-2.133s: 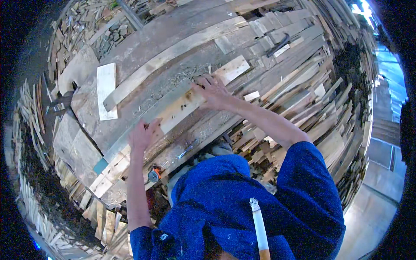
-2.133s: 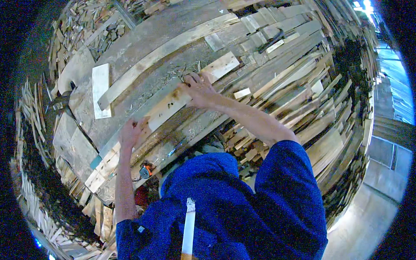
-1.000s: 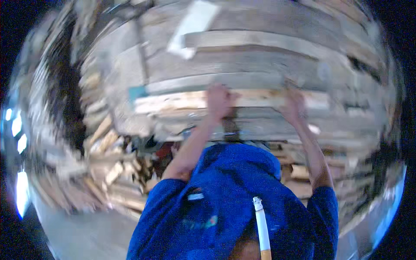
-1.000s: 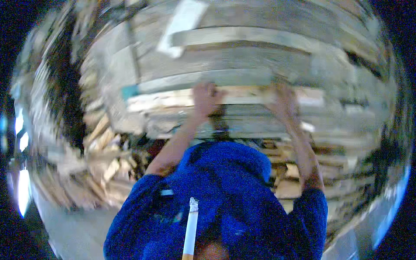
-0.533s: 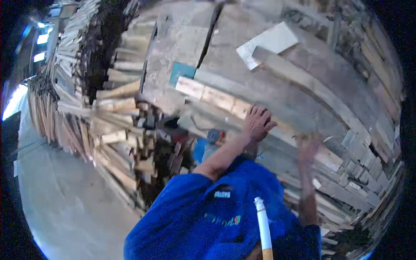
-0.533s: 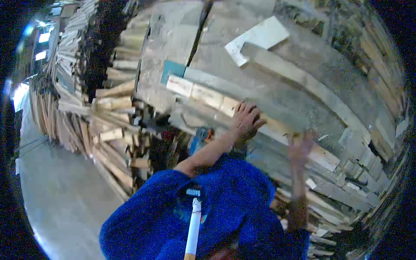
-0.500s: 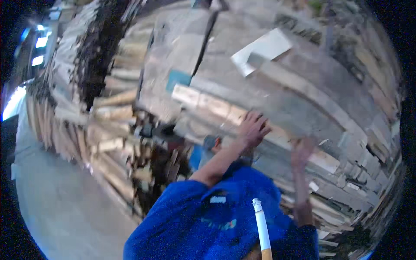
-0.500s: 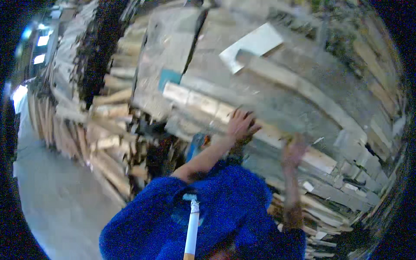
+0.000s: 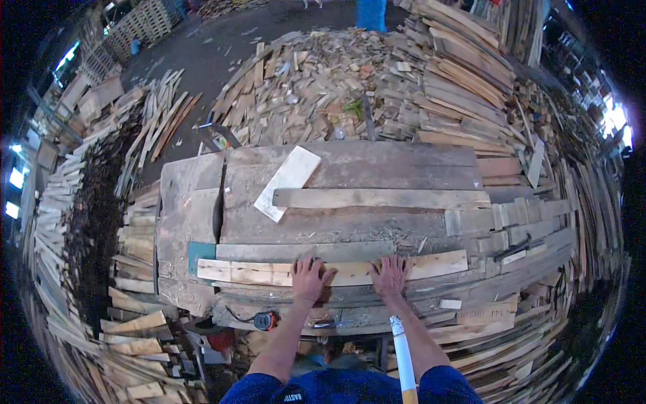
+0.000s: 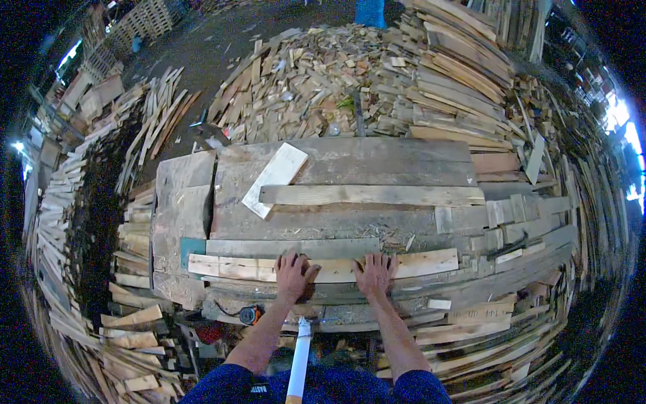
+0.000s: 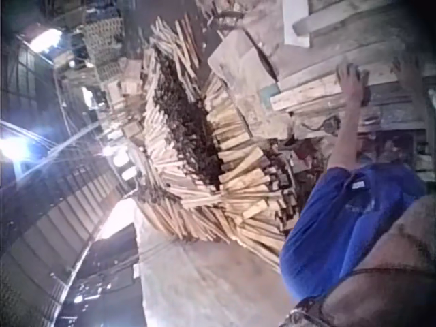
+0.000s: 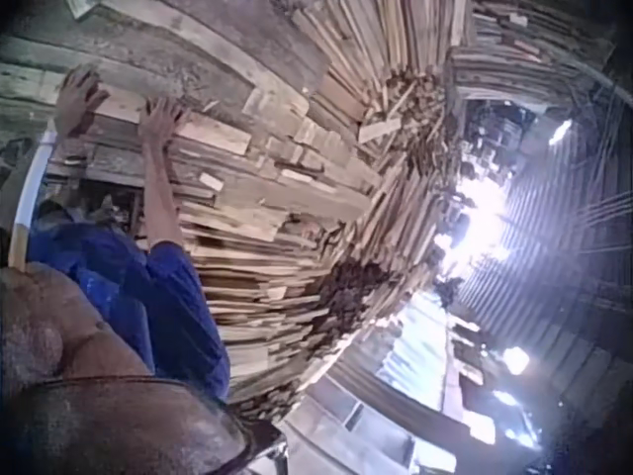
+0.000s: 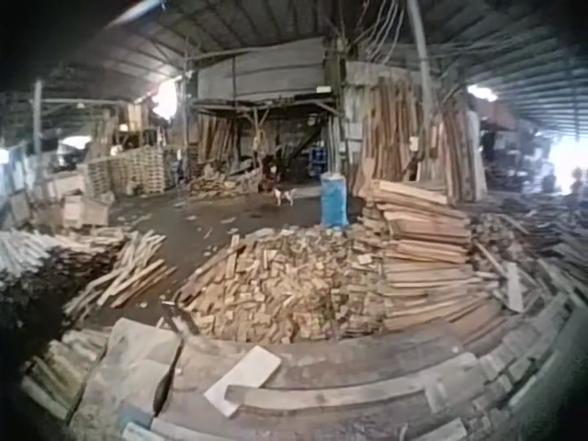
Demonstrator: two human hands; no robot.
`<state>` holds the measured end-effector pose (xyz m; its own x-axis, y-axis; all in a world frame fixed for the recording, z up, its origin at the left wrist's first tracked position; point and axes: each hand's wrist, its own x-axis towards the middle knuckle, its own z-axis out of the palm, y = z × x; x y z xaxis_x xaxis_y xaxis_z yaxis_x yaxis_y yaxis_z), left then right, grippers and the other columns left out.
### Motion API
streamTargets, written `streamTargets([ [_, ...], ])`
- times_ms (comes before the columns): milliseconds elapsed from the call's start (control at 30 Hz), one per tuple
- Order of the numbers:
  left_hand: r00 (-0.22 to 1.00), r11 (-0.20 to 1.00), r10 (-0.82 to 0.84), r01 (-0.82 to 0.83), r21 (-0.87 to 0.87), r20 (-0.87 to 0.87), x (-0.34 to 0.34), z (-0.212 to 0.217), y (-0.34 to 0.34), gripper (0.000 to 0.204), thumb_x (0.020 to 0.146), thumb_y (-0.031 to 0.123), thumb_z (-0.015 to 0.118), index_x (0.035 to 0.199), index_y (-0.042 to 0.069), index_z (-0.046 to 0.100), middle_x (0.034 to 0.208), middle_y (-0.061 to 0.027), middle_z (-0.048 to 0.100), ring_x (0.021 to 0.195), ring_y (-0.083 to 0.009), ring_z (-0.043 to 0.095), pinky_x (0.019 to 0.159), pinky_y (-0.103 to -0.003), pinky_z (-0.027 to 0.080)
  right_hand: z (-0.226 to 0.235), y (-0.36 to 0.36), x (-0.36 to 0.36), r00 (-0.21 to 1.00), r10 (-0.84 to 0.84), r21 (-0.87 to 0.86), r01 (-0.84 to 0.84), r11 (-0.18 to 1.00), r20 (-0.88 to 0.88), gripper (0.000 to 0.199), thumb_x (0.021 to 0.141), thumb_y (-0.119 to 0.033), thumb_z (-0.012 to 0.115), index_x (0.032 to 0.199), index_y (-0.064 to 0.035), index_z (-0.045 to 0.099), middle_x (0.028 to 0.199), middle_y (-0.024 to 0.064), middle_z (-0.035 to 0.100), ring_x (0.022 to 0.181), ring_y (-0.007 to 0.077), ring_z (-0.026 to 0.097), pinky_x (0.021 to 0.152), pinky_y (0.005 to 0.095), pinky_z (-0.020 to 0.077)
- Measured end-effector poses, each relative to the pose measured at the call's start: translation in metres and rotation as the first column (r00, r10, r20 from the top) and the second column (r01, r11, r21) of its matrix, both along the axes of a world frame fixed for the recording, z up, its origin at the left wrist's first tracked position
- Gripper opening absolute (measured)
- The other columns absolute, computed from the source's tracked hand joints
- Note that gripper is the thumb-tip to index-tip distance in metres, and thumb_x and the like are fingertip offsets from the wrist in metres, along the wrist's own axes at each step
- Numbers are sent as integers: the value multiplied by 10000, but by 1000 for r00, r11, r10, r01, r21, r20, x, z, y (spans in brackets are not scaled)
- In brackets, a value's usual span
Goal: Picking up individual wood planks from a stack and placing them onto a processing table or workbench.
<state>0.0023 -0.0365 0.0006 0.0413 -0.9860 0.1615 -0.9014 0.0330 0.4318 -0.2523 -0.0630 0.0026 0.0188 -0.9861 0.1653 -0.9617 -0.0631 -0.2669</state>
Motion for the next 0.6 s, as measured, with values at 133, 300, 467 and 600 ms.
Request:
streamTargets([
  [133, 1000, 1000, -12, 13, -12, 18, -3, -5, -3, 438, 868, 500, 701, 1112, 138, 678, 1287, -106, 558, 1254, -304, 493, 1141, -557, 280, -1, 2, -2, 999, -38, 1, 38, 999, -14, 554, 850, -544, 674, 1112, -56, 669, 1169, 158, 627, 1170, 350, 535, 1182, 597, 208],
  [300, 999, 996, -4, 7, -90, 41, 2, -12, 1, 435, 896, 536, 635, 1062, 137, 683, 1221, -112, 573, 1221, -300, 523, 1154, -540, 271, -4, 4, 4, 999, -36, -16, 36, 999, 6, 559, 874, -558, 641, 1125, -60, 671, 1173, 159, 627, 1180, 344, 531, 1192, 587, 184],
  [467, 999, 992, -4, 10, -124, 46, -2, -8, 5, 450, 893, 548, 638, 1046, 127, 683, 1194, -111, 574, 1204, -312, 535, 1154, -556, 270, -7, 9, 2, 999, -30, -60, 32, 998, 32, 533, 880, -540, 640, 1098, -54, 667, 1141, 165, 628, 1162, 348, 533, 1186, 575, 206],
  [600, 999, 996, -19, 23, -86, 41, -1, -6, 8, 460, 876, 528, 682, 1079, 115, 700, 1274, -158, 602, 1234, -345, 540, 1116, -568, 318, -7, 12, 0, 1000, 4, -153, 1, 988, 30, 503, 862, -526, 661, 1035, -54, 663, 1075, 172, 624, 1114, 352, 543, 1168, 573, 241],
])
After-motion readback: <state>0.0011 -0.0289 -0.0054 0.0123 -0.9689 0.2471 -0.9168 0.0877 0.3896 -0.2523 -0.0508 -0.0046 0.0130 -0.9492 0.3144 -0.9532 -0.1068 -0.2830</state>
